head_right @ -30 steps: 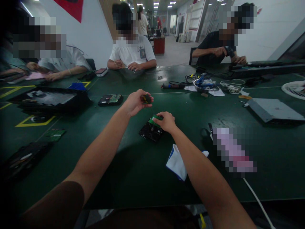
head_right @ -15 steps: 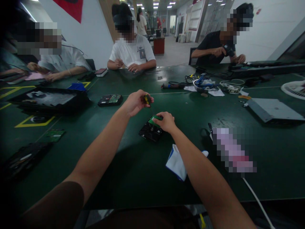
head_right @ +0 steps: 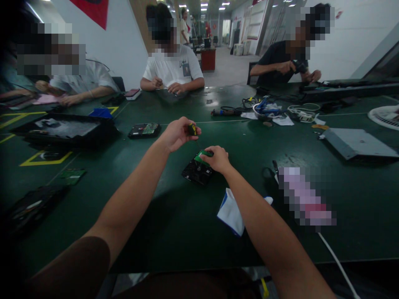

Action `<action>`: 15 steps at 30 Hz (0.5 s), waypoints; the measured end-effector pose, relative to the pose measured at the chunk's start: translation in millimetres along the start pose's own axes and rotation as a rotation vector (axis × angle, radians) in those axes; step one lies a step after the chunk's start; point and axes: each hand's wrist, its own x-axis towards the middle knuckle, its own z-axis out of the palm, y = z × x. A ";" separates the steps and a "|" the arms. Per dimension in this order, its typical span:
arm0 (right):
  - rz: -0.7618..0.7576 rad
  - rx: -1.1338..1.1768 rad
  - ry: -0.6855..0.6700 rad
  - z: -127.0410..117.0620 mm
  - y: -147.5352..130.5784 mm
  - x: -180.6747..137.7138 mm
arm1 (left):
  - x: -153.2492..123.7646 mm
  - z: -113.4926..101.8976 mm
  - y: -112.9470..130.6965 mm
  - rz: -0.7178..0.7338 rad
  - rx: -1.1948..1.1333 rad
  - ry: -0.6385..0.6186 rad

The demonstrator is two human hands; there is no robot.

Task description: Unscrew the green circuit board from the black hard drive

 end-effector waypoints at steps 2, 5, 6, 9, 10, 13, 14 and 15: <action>0.001 0.003 0.004 0.1 0.4 0.0 | 0.6 -1.7 0.0 0.018 0.025 -0.019; 0.005 -0.002 0.007 0.1 0.5 0.0 | 0.7 -4.2 0.8 0.041 0.071 -0.001; 0.005 -0.004 0.007 -0.1 0.4 0.0 | 0.4 -4.5 1.2 0.037 0.080 0.009; 0.004 -0.004 -0.004 -1.2 -0.5 0.0 | -1.7 -3.3 2.1 0.003 0.064 0.004; 0.006 -0.001 -0.009 -1.8 -1.0 -0.1 | -2.5 -2.3 2.2 -0.008 0.045 -0.005; 0.014 0.006 -0.024 -3.8 -2.9 -0.2 | -3.6 0.6 1.6 -0.026 -0.015 -0.016; 0.014 0.005 -0.029 -4.3 -3.5 -0.3 | -3.4 1.1 1.3 -0.029 -0.024 -0.014; 0.015 0.002 -0.034 -4.7 -4.0 -0.3 | -2.8 1.2 1.0 -0.031 -0.022 -0.011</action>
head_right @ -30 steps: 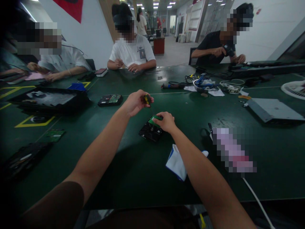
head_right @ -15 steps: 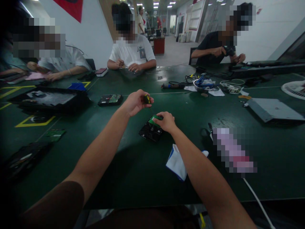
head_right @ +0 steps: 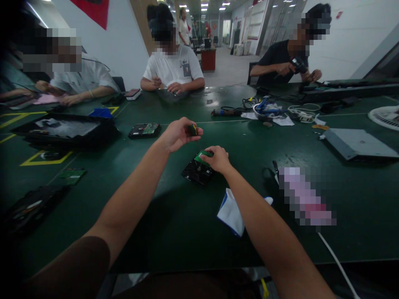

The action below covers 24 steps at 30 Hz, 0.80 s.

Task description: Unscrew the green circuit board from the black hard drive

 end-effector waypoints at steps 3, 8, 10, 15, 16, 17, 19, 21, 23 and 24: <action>0.012 -0.009 0.001 -0.4 -0.9 -0.2 | 2.7 -1.7 -0.7 0.025 0.058 0.024; 0.012 -0.001 0.011 -0.1 -0.9 -0.9 | 4.1 -3.0 -1.7 0.083 0.120 0.062; 0.007 -0.002 0.012 -0.1 -0.9 -1.2 | 3.2 -1.5 -2.1 0.077 0.098 0.057; -0.009 -0.006 0.015 -0.2 -0.8 -1.0 | 2.6 0.6 -2.1 0.043 -0.006 0.038; -0.008 -0.008 0.014 -0.1 -0.6 -0.9 | 2.9 0.2 -1.8 0.038 -0.009 0.034; -0.007 -0.011 0.012 0.0 -0.3 -0.7 | 3.2 -0.4 -1.5 0.037 0.001 0.032; -0.005 -0.013 0.010 0.3 0.3 -0.4 | 3.7 -1.7 -0.7 0.043 0.050 0.033; -0.002 -0.010 0.009 0.5 0.8 -0.2 | 3.7 -2.4 -0.2 0.058 0.097 0.040; -0.001 -0.005 0.008 0.7 1.1 0.0 | 3.1 -2.2 0.1 0.068 0.107 0.047; -0.002 -0.004 0.005 0.7 1.2 0.1 | 2.6 -1.6 0.2 0.064 0.099 0.047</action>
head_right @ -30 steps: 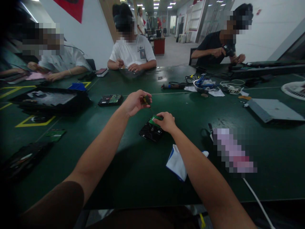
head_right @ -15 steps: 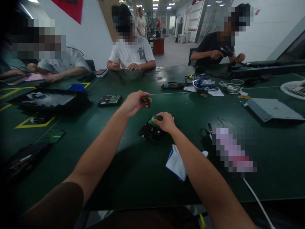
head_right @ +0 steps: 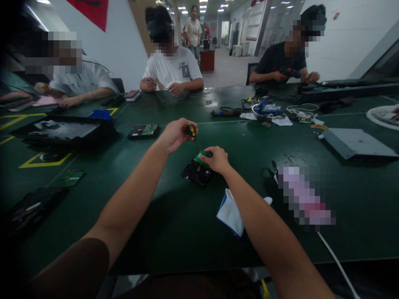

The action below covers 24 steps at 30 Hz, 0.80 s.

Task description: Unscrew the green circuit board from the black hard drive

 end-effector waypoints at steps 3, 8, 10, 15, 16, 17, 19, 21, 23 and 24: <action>-0.004 -0.003 -0.003 0.1 0.1 0.3 | -1.4 2.4 0.4 -0.034 -0.047 0.002; -0.015 -0.019 0.004 -0.5 -0.6 0.1 | -2.2 4.6 1.0 -0.050 -0.130 0.002; -0.012 -0.024 0.005 -0.8 -1.3 -0.3 | -2.4 4.5 0.8 -0.056 -0.135 -0.006; -0.008 -0.017 0.019 -0.1 -2.2 -1.4 | -3.7 5.0 0.7 -0.075 -0.097 -0.037; -0.003 -0.013 0.023 0.2 -2.3 -1.6 | -3.9 5.3 0.9 -0.079 -0.089 -0.033; 0.003 -0.010 0.027 0.4 -2.3 -1.8 | -3.9 5.5 1.2 -0.080 -0.086 -0.024; 0.006 -0.004 0.028 0.3 -2.6 -2.1 | -3.6 5.7 1.4 -0.077 -0.090 -0.008; 0.004 0.001 0.023 -0.4 -3.2 -2.4 | -2.7 5.6 0.9 -0.074 -0.099 0.001; 0.007 0.004 0.017 -1.4 -4.1 -2.6 | -1.8 5.3 -0.4 -0.069 -0.108 -0.010; 0.010 0.004 0.016 -1.9 -4.6 -2.8 | -1.4 5.0 -1.2 -0.064 -0.111 -0.020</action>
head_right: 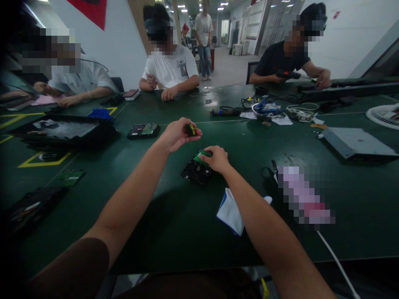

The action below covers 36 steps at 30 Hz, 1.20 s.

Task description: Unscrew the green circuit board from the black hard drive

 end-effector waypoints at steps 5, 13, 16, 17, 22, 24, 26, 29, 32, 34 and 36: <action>-0.002 0.007 0.001 -0.6 -1.1 -0.6 | 0.9 -2.6 -1.7 0.002 -0.001 -0.020; 0.008 0.014 -0.006 -1.2 -1.3 -0.4 | 0.7 -1.9 -2.4 -0.008 0.020 -0.003; 0.008 0.005 -0.013 -2.5 -1.9 -0.6 | 2.1 -2.8 -3.9 0.056 0.098 0.011; 0.007 0.001 -0.014 -2.7 -1.9 -0.6 | 2.6 -3.6 -3.8 0.082 0.148 0.044; -0.005 -0.003 -0.008 -0.2 0.5 0.4 | 0.6 -6.6 1.2 0.184 0.442 0.175; -0.008 -0.005 -0.003 1.1 1.9 1.1 | -2.1 -6.2 4.0 0.170 0.463 0.127; -0.009 -0.007 0.001 1.8 3.0 1.7 | -4.7 -5.2 6.2 0.129 0.417 0.086; -0.016 -0.008 -0.007 2.1 4.3 2.2 | -6.3 -4.3 7.6 0.042 0.310 0.052; -0.017 -0.011 -0.008 2.5 5.5 2.5 | -5.0 -5.4 7.3 -0.013 0.222 0.039; -0.010 -0.008 -0.003 3.0 6.4 2.5 | -3.8 -6.8 6.9 -0.031 0.181 0.042; -0.008 0.000 -0.005 3.3 7.1 2.5 | -3.2 -8.0 6.6 -0.048 0.164 0.046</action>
